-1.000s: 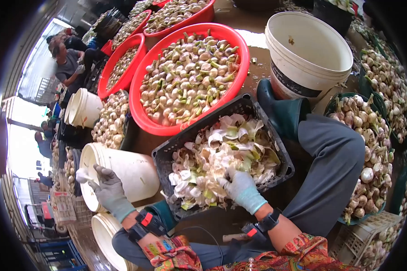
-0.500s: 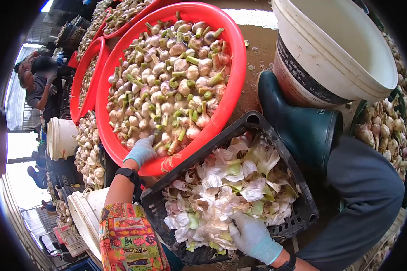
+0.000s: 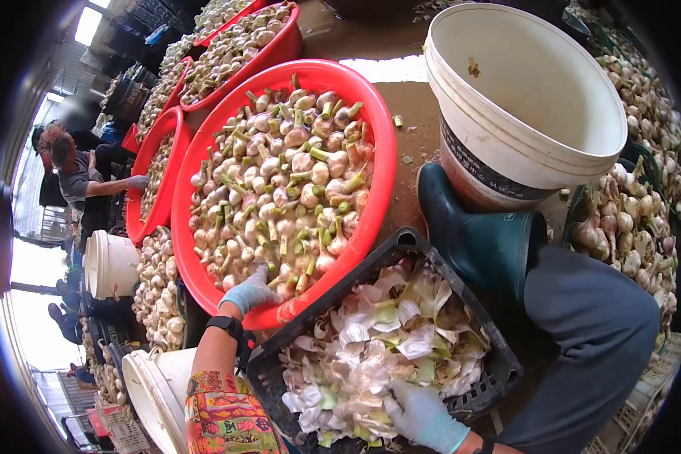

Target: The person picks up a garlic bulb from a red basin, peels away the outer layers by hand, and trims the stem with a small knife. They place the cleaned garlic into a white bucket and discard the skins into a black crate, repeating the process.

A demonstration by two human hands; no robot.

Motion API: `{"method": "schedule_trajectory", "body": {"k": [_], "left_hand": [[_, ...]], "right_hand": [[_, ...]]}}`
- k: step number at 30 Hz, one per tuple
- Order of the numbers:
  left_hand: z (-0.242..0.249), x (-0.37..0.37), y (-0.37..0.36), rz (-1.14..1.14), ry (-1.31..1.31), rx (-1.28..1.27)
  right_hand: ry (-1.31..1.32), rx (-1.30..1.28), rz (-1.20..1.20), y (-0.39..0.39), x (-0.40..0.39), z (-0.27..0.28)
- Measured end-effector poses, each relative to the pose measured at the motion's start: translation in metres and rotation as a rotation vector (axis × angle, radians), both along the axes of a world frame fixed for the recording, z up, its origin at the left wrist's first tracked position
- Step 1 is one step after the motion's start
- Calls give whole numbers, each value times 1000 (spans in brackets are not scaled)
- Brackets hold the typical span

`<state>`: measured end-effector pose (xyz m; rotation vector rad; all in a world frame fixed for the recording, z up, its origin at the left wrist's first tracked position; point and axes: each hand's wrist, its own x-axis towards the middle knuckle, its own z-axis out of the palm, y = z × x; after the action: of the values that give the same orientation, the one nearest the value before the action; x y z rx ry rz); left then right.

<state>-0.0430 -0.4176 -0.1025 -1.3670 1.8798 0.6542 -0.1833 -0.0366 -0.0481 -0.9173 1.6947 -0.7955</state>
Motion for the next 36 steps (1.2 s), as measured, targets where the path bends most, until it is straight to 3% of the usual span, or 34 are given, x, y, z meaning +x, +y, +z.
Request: {"method": "schedule_trajectory", "body": {"k": [2, 6, 8, 9, 12, 14, 16, 18, 20, 21, 25, 28, 29, 32, 36], "left_hand": [[-10, -7, -16, -116, -29, 58], [13, -31, -13, 17, -9, 254], [-3, -19, -6, -81, 13, 157], [-14, -9, -13, -69, 110, 241], [-7, -13, -9, -14, 114, 210], [23, -25, 6, 199, 219, 345], [10, -20, 11, -66, 244, 48], [-4, -17, 12, 18, 292, 51], [23, -32, 28, 92, 317, 84], [14, -28, 27, 154, 367, 139], [10, -38, 31, 27, 248, 45], [14, -40, 29, 16, 263, 27], [22, -36, 29, 17, 326, -18], [41, -10, 37, 233, 717, -83], [126, -9, 149, 906, 1279, -33]], "right_hand": [[30, 43, -4, -6, 2, -3], [-67, 38, -47, -9, 4, -3], [-36, 112, -11, -12, 2, -3], [-44, 32, -52, -10, 3, -3], [47, -6, -21, -2, 2, -2], [14, 84, -9, -1, 4, 4], [65, -33, -50, 4, 9, -5], [87, -71, -25, 9, 11, -7], [112, -96, -51, 14, 13, -12], [109, -131, -91, 16, 12, -8], [-27, -100, -78, 15, 8, -9], [31, -76, -7, 11, 6, -1], [-62, -133, -92, 11, 9, -3], [91, -123, -12, 11, 1, 11], [31, -448, -103, 16, 1, 28]]}}
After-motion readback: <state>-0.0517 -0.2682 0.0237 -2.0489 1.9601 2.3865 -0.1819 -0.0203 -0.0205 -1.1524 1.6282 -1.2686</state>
